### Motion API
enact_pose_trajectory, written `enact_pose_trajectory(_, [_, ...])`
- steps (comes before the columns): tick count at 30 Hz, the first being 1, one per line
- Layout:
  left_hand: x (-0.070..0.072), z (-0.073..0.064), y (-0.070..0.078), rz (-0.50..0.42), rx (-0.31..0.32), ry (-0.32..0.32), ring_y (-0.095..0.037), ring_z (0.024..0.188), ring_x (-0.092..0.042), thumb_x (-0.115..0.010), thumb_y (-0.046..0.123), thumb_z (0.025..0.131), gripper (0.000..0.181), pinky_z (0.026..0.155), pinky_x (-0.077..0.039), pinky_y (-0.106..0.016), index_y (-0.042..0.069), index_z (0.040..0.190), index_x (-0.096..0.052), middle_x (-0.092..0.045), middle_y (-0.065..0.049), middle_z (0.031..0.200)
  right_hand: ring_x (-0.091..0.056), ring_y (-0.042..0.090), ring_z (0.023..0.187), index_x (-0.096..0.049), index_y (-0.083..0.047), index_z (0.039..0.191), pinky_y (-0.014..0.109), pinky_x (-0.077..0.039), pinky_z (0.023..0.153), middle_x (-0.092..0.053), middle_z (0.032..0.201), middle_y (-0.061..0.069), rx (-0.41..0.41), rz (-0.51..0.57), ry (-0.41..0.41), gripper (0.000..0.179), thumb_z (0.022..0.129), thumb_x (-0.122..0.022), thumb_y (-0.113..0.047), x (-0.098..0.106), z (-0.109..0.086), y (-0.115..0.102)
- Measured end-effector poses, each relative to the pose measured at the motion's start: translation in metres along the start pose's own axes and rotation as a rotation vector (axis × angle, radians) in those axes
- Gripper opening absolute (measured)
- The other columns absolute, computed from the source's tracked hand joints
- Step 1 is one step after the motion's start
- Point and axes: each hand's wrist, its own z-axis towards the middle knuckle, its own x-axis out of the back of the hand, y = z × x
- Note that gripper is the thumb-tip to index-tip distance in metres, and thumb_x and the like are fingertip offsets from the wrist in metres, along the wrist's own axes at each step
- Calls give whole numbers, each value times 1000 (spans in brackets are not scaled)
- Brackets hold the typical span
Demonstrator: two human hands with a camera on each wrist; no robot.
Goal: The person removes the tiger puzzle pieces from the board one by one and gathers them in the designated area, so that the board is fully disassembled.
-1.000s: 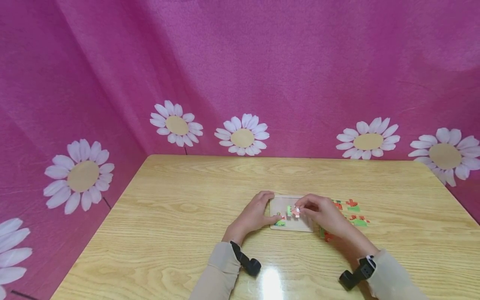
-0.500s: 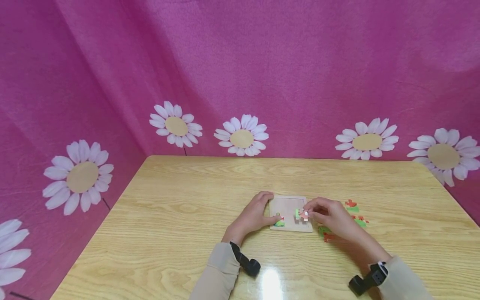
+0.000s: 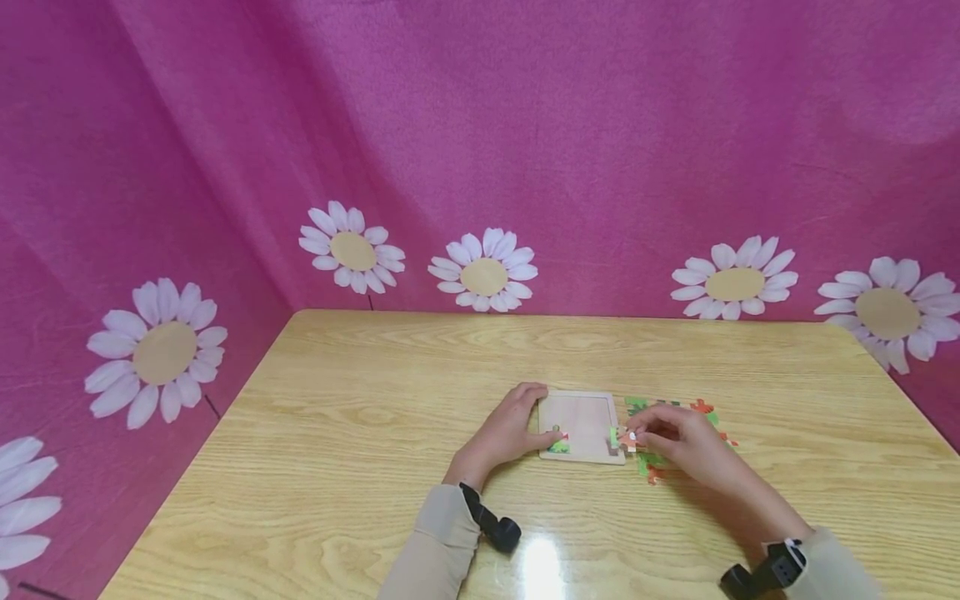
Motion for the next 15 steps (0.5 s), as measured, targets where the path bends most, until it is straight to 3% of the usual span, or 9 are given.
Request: enact_pose_trajectory(15, [2, -2, 2, -9, -4, 0, -36, 148, -48, -86, 19, 96, 67, 126, -37, -40, -8, 149, -55, -51, -20, 157, -66, -2, 93, -77, 3, 104, 13, -57, 76, -76, 102, 10, 50, -18, 27, 19, 94, -73, 18, 11, -16, 14])
